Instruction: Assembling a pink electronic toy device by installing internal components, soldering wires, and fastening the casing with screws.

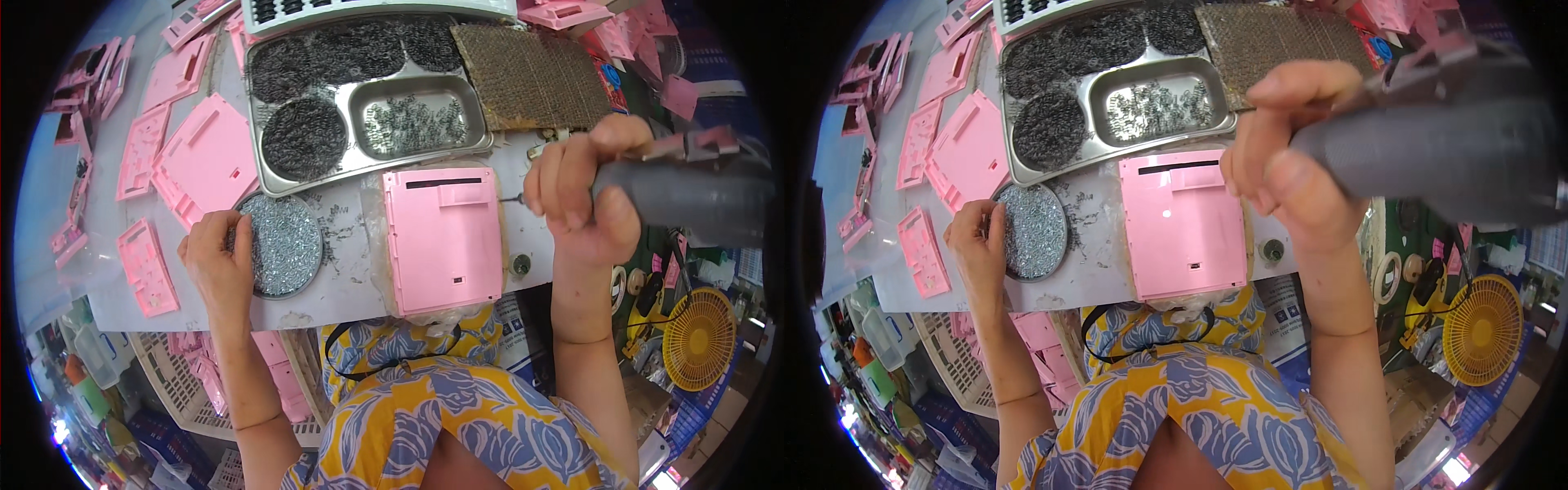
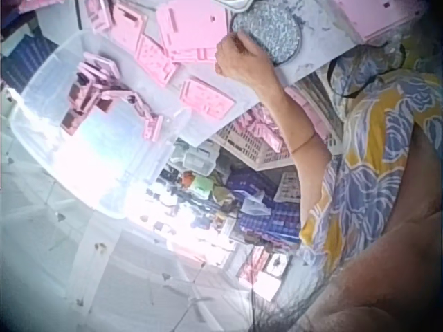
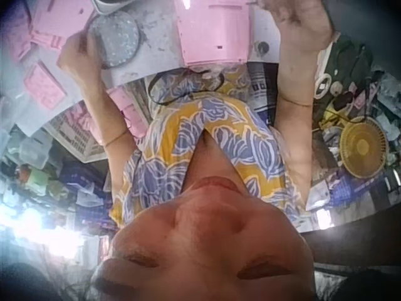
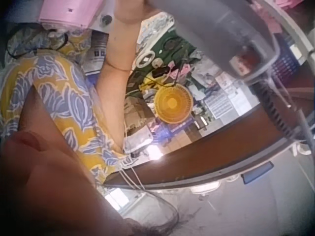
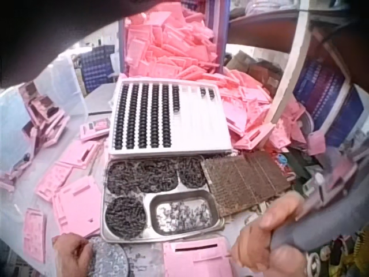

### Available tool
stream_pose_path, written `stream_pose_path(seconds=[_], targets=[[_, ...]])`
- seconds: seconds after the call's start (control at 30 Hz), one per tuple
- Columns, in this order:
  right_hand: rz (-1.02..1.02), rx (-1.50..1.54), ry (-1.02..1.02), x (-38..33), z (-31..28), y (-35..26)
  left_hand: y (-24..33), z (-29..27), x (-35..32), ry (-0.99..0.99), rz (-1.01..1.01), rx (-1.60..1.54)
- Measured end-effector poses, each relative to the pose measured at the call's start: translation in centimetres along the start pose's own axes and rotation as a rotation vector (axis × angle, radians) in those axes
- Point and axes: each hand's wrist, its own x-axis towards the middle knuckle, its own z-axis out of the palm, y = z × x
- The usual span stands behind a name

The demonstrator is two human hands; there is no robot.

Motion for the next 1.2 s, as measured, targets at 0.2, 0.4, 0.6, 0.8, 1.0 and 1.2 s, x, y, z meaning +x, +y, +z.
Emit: stream_pose_path(seconds=[0.2, 0.4, 0.6, 0.8, 1.0, 1.2], targets=[[0.074, -0.044, -0.002, -1.5, 2.2, -0.5, 1.0, 0.0, -1.0, 0.06, -0.01, -0.169], [0.154, 0.07, 0.079, -1.6, 8.1, -0.9, 9.2, 1.0, -3.6, -0.114, 0.317, -0.625], [0.19, 0.108, -0.081, -1.1, 7.9, -0.8, 10.7, 1.8, -3.7, -0.119, 0.332, -0.745], [0.238, 0.101, -0.007, -1.4, 8.8, 0.2, 10.2, 2.6, -4.0, -0.085, 0.32, -0.753], [0.267, 0.01, 0.078, -1.3, 9.5, -0.3, 10.5, 2.4, -3.2, -0.022, 0.403, -0.687], [0.28, -0.035, 0.102, -1.0, 8.9, 1.9, 9.3, 2.7, -2.9, -0.002, 0.489, -0.67]])
